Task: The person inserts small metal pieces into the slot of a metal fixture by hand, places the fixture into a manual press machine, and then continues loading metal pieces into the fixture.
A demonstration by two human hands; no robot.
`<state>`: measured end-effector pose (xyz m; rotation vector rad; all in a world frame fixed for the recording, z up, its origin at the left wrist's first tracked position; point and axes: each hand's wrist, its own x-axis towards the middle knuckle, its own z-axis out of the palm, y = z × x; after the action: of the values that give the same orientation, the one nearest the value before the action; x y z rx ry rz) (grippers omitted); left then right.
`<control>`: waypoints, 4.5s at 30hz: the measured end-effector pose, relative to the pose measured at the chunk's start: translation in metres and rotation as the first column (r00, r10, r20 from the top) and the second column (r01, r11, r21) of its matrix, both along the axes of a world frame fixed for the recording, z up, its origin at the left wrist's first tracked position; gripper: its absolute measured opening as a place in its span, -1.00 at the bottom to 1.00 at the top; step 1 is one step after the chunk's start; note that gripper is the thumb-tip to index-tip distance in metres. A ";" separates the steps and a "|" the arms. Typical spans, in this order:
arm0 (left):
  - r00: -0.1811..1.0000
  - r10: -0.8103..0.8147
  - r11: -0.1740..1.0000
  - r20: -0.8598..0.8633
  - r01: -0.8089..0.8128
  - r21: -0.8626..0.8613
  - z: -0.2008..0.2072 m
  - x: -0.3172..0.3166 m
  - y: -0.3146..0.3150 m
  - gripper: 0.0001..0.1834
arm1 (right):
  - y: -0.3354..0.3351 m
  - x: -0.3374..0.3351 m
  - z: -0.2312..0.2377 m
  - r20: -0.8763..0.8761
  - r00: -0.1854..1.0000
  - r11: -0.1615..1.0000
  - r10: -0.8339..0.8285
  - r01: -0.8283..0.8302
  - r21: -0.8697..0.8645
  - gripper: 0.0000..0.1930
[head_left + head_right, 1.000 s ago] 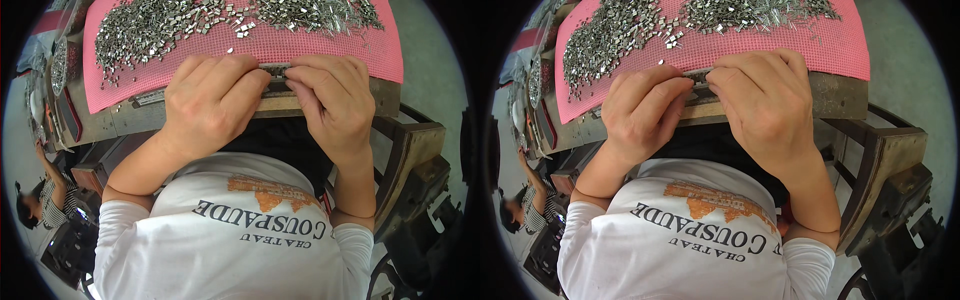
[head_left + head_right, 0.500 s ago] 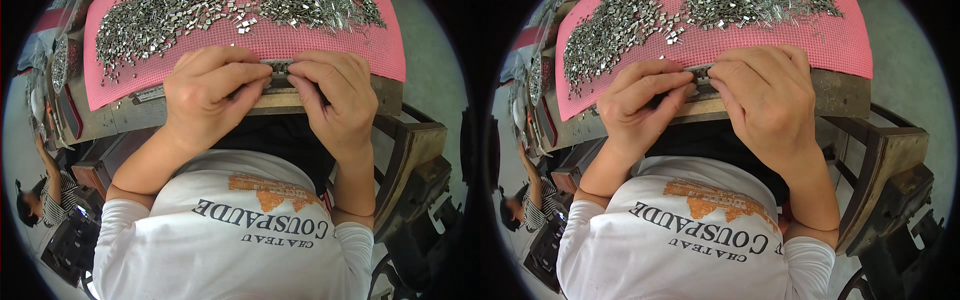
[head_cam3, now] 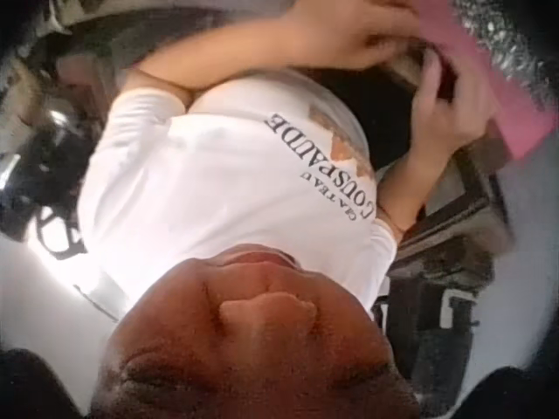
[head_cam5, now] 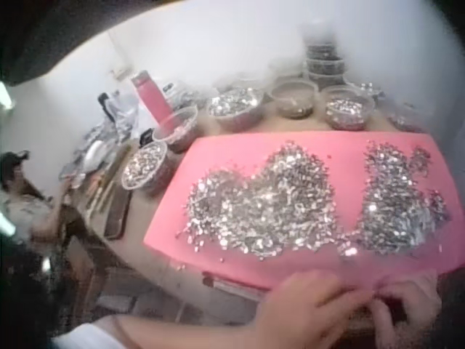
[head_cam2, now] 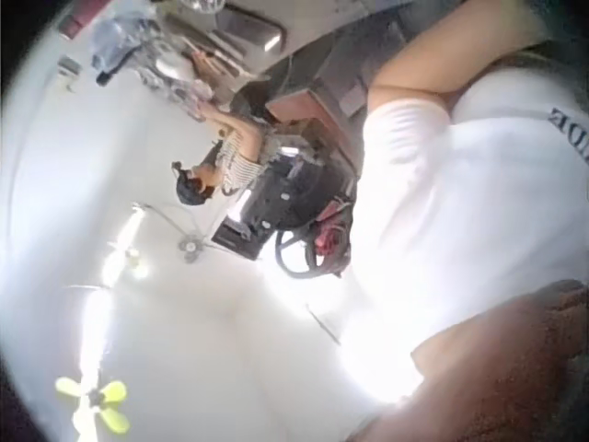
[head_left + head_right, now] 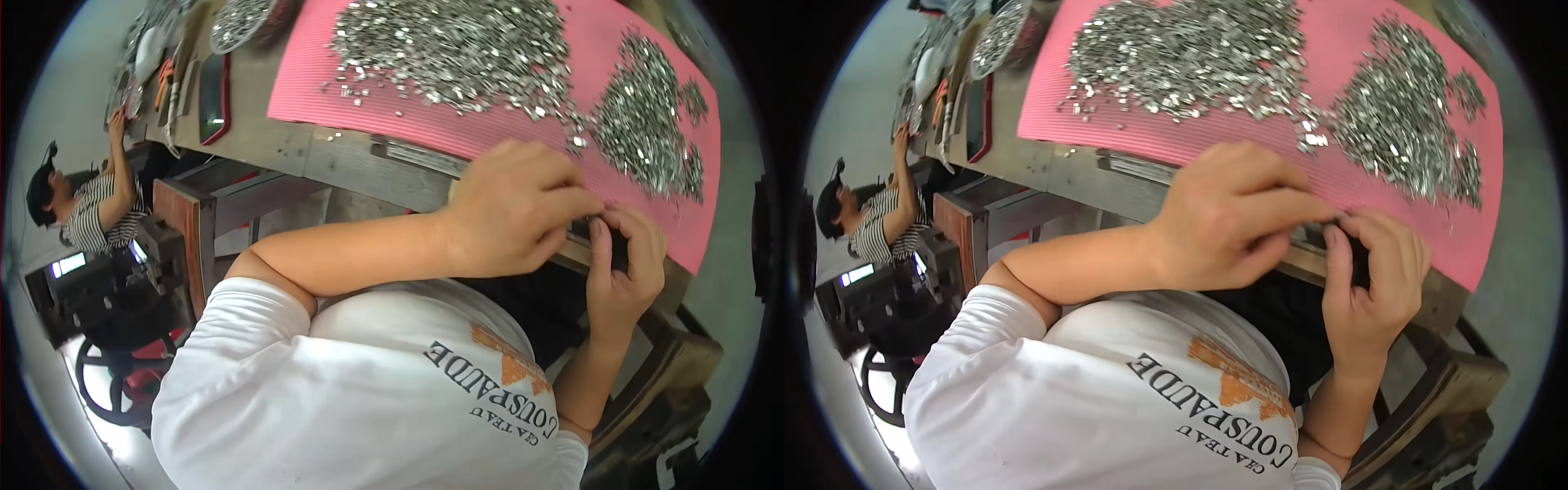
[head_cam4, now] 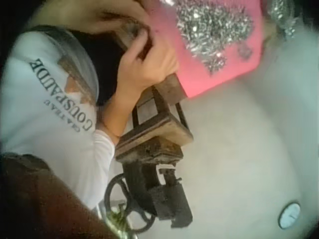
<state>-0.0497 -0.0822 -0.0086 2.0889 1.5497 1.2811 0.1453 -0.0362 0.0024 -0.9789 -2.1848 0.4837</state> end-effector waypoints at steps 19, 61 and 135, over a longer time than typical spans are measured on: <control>0.795 0.470 0.882 -0.383 -0.411 0.230 0.003 -0.226 -0.086 -0.67 | -0.026 -0.092 0.037 0.153 0.986 0.998 0.065 -0.061 -0.030 -0.85; 0.723 0.325 0.919 -0.610 -0.395 0.021 0.020 -0.213 -0.055 -0.88 | -0.016 -0.212 0.005 0.122 0.915 0.906 0.385 -0.400 0.138 -0.89; 0.944 -0.017 0.995 -0.328 0.048 0.086 -0.020 0.070 0.030 -0.81 | 0.022 0.076 -0.054 -0.182 0.983 0.984 -0.015 0.046 0.169 -0.74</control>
<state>0.0206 -0.0522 -0.0290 2.4787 1.5984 1.0516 0.2214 -0.0142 -0.0512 -0.8401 -2.0092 0.3472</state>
